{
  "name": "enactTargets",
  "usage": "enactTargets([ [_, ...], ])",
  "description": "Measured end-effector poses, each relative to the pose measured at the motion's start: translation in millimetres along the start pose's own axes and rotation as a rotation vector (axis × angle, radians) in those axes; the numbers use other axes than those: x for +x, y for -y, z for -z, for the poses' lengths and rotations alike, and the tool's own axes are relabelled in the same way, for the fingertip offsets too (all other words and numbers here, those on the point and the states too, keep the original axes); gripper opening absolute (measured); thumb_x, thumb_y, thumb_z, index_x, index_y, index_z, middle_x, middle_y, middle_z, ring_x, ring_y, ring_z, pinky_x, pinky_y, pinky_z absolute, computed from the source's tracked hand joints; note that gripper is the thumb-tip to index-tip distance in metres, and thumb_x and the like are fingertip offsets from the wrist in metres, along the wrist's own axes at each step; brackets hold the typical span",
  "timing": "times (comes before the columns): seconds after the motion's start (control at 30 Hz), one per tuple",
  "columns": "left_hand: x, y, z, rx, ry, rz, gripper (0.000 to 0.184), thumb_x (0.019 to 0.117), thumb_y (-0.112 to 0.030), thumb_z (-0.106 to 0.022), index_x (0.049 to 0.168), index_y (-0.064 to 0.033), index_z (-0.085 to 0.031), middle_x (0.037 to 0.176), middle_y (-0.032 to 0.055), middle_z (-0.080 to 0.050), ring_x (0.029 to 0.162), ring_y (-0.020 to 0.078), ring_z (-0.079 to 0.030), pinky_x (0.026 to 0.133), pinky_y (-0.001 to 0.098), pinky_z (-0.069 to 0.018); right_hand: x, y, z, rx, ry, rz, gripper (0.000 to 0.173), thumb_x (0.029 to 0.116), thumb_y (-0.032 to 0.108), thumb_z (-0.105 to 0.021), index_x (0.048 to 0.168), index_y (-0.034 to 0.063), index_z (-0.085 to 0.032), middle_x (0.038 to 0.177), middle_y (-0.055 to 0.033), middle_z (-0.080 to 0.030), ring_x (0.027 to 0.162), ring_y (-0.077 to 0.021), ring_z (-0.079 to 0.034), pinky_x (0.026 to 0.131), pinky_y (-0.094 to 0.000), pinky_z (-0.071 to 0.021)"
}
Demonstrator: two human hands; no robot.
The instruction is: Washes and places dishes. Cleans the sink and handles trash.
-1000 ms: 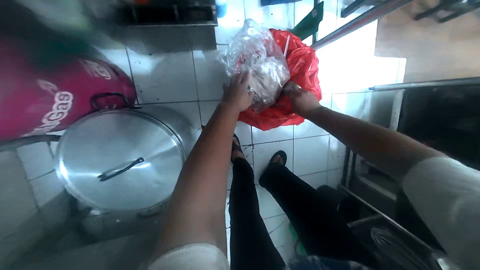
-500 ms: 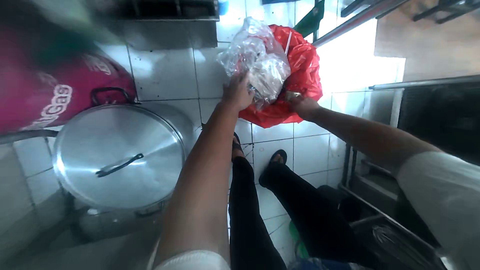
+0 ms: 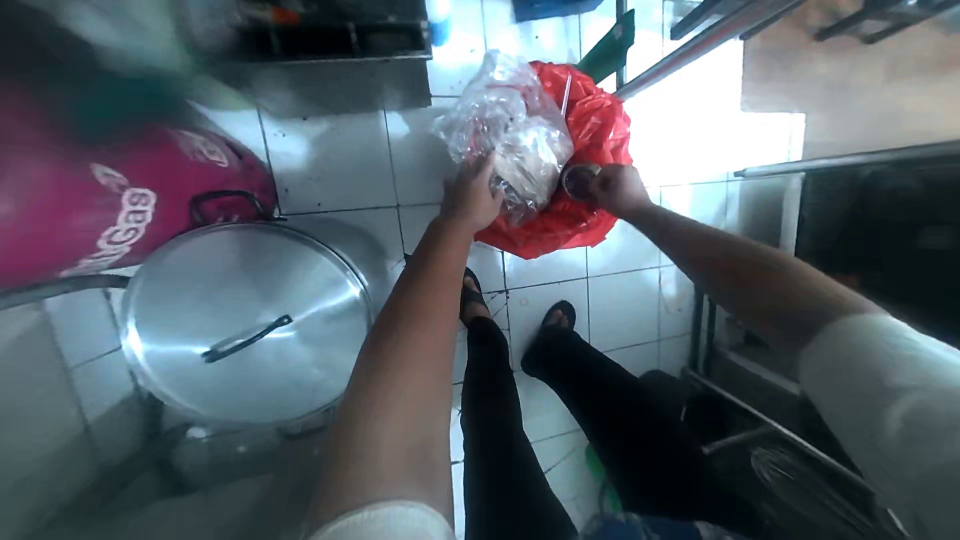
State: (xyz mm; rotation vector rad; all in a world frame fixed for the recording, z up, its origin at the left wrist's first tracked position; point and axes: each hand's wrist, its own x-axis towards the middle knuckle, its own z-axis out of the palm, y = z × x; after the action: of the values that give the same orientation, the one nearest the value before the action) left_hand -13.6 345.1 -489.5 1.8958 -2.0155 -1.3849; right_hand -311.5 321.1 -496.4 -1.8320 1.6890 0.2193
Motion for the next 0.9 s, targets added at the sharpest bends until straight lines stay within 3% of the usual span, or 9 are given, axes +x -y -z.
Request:
enactTargets([
  [0.07, 0, -1, 1, 0.009, -0.009, -0.005, 0.066, 0.1051, -0.025, -0.056, 0.163, -0.0085, -0.028, 0.162, 0.0191, -0.037, 0.150, 0.0389, -0.035, 0.119, 0.0612, -0.0266, 1, -13, 4, 0.105, -0.055, -0.036, 0.025, 0.0981, 0.017, -0.067, 0.100, -0.0074, -0.073, 0.101, -0.0276, -0.072, 0.099, -0.0450, -0.069, 0.092, -0.0667, -0.0513],
  [0.17, -1, -5, 1, 0.008, -0.022, -0.009, 0.065, 0.1055, -0.024, -0.055, 0.162, -0.0082, -0.028, 0.162, 0.0189, -0.039, 0.149, 0.0385, -0.036, 0.119, 0.0598, -0.0286, -8, -16, 12, 0.152, -0.084, -0.050, 0.022, 0.0966, 0.015, -0.069, 0.097, -0.0067, -0.073, 0.096, -0.0249, -0.072, 0.094, -0.0411, -0.070, 0.089, -0.0629, -0.0533],
  [0.3, -1, -6, -6, 0.001, -0.037, -0.018, 0.064, 0.1051, -0.023, -0.055, 0.162, -0.0083, -0.030, 0.161, 0.0190, -0.039, 0.149, 0.0380, -0.038, 0.120, 0.0591, -0.0278, -29, 4, 6, -0.119, -0.164, 0.160, 0.019, 0.0977, 0.004, -0.059, 0.103, -0.0096, -0.071, 0.113, -0.0275, -0.069, 0.106, -0.0450, -0.069, 0.091, -0.0614, -0.0550],
  [0.4, -4, -8, -12, 0.022, -0.046, -0.015, 0.061, 0.1055, -0.021, -0.053, 0.161, -0.0075, -0.032, 0.161, 0.0182, -0.040, 0.148, 0.0368, -0.039, 0.119, 0.0589, -0.0290, -32, 4, -16, -0.447, 0.192, 0.324, 0.030, 0.1004, -0.007, -0.051, 0.127, -0.0101, -0.063, 0.143, -0.0268, -0.057, 0.126, -0.0485, -0.059, 0.098, -0.0622, -0.0514],
  [0.5, -4, -7, -12, 0.052, -0.053, -0.011, 0.060, 0.1060, -0.022, -0.052, 0.161, -0.0090, -0.033, 0.163, 0.0157, -0.038, 0.150, 0.0342, -0.036, 0.120, 0.0569, -0.0279, -22, 18, -17, -0.487, 0.140, 0.363, 0.028, 0.0961, -0.009, -0.055, 0.122, -0.0092, -0.066, 0.138, -0.0270, -0.059, 0.122, -0.0490, -0.061, 0.089, -0.0626, -0.0556],
  [0.57, -7, -8, -12, 0.062, -0.036, -0.010, 0.061, 0.1058, -0.021, -0.053, 0.162, -0.0101, -0.031, 0.165, 0.0154, -0.035, 0.152, 0.0342, -0.032, 0.121, 0.0572, -0.0264, -27, 15, -19, -0.534, 0.225, 0.376, 0.031, 0.0969, -0.012, -0.052, 0.126, -0.0105, -0.064, 0.147, -0.0265, -0.053, 0.129, -0.0485, -0.057, 0.093, -0.0620, -0.0537],
  [0.67, -9, -8, -5, 0.055, -0.050, -0.023, 0.061, 0.1057, -0.020, -0.053, 0.161, -0.0094, -0.032, 0.165, 0.0172, -0.033, 0.153, 0.0358, -0.031, 0.120, 0.0591, -0.0268, -23, 12, -18, -0.471, 0.072, 0.437, 0.028, 0.0964, -0.010, -0.054, 0.122, -0.0109, -0.066, 0.138, -0.0270, -0.061, 0.122, -0.0476, -0.063, 0.093, -0.0609, -0.0551],
  [0.73, -12, -8, -7, 0.061, -0.039, -0.032, 0.060, 0.1060, -0.020, -0.053, 0.161, -0.0086, -0.031, 0.165, 0.0175, -0.034, 0.152, 0.0352, -0.032, 0.121, 0.0577, -0.0269, -28, 4, -26, -0.506, 0.165, 0.408, 0.030, 0.0980, -0.009, -0.053, 0.126, -0.0092, -0.065, 0.146, -0.0251, -0.055, 0.129, -0.0469, -0.057, 0.097, -0.0614, -0.0531],
  [0.9, -18, -13, -5, 0.059, -0.107, -0.060, 0.058, 0.1054, -0.020, -0.053, 0.159, -0.0061, -0.036, 0.163, 0.0171, -0.038, 0.151, 0.0366, -0.034, 0.121, 0.0578, -0.0280, -25, 27, -17, -0.430, 0.136, 0.307, 0.029, 0.0975, -0.009, -0.053, 0.124, -0.0102, -0.065, 0.141, -0.0271, -0.058, 0.123, -0.0485, -0.061, 0.094, -0.0633, -0.0541],
])
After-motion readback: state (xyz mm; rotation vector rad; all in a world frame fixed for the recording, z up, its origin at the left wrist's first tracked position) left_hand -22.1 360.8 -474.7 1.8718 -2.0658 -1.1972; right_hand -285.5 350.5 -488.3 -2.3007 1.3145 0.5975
